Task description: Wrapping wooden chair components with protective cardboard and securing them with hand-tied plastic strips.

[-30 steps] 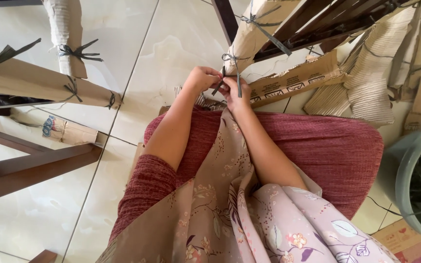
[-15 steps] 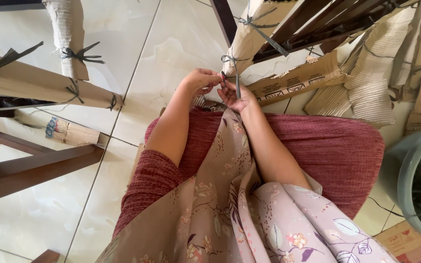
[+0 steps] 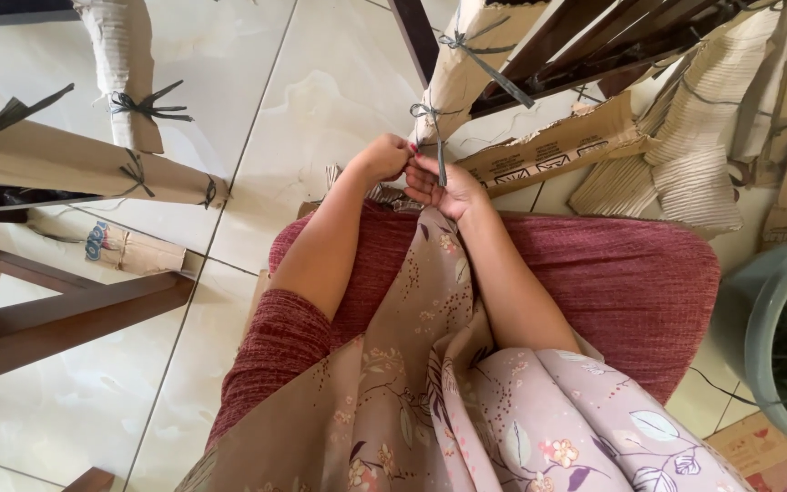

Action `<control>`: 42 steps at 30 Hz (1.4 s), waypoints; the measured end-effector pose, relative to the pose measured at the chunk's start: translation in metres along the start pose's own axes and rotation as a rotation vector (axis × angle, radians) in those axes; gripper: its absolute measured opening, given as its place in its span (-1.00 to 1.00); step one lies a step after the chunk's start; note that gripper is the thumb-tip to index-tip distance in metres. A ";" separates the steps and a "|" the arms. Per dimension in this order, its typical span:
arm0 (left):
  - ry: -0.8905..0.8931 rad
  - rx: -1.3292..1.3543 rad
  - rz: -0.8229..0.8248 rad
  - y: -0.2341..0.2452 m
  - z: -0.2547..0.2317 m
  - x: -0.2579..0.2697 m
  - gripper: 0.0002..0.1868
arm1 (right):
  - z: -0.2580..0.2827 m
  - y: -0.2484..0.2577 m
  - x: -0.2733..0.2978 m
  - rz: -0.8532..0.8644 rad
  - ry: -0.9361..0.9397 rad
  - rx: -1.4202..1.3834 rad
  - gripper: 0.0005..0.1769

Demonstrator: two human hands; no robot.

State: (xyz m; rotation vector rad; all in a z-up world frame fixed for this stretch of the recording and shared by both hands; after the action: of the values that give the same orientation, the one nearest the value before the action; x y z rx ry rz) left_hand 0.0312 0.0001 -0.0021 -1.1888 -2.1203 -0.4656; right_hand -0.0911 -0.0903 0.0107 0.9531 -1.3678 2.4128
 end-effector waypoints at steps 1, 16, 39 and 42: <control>0.001 0.001 0.000 -0.004 0.001 0.003 -0.72 | -0.003 0.004 -0.003 -0.001 -0.002 0.000 -0.76; 0.258 0.666 -0.155 -0.007 0.085 -0.075 -0.75 | -0.003 0.003 0.008 -0.132 0.270 0.370 -0.74; 0.025 0.389 -0.226 -0.003 0.010 -0.017 -0.76 | 0.021 -0.027 0.071 -0.404 1.062 1.811 -0.92; 0.030 0.347 -0.280 0.002 0.027 -0.041 -0.86 | 0.018 -0.034 0.072 -0.325 1.184 1.845 -0.92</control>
State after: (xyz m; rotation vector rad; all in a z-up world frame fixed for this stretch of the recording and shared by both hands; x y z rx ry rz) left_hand 0.0385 -0.0086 -0.0496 -0.6908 -2.2378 -0.2196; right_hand -0.1228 -0.0961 0.0861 -0.3144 1.4341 2.4674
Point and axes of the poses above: each hand's wrist, its own x-axis away from the middle knuckle, its own y-axis out of the back of the hand, z = x × y, the point moved 6 cm from there along -x, towards the middle knuckle, and after that the axes turned 9 degrees about z, right-handed, at the moved point
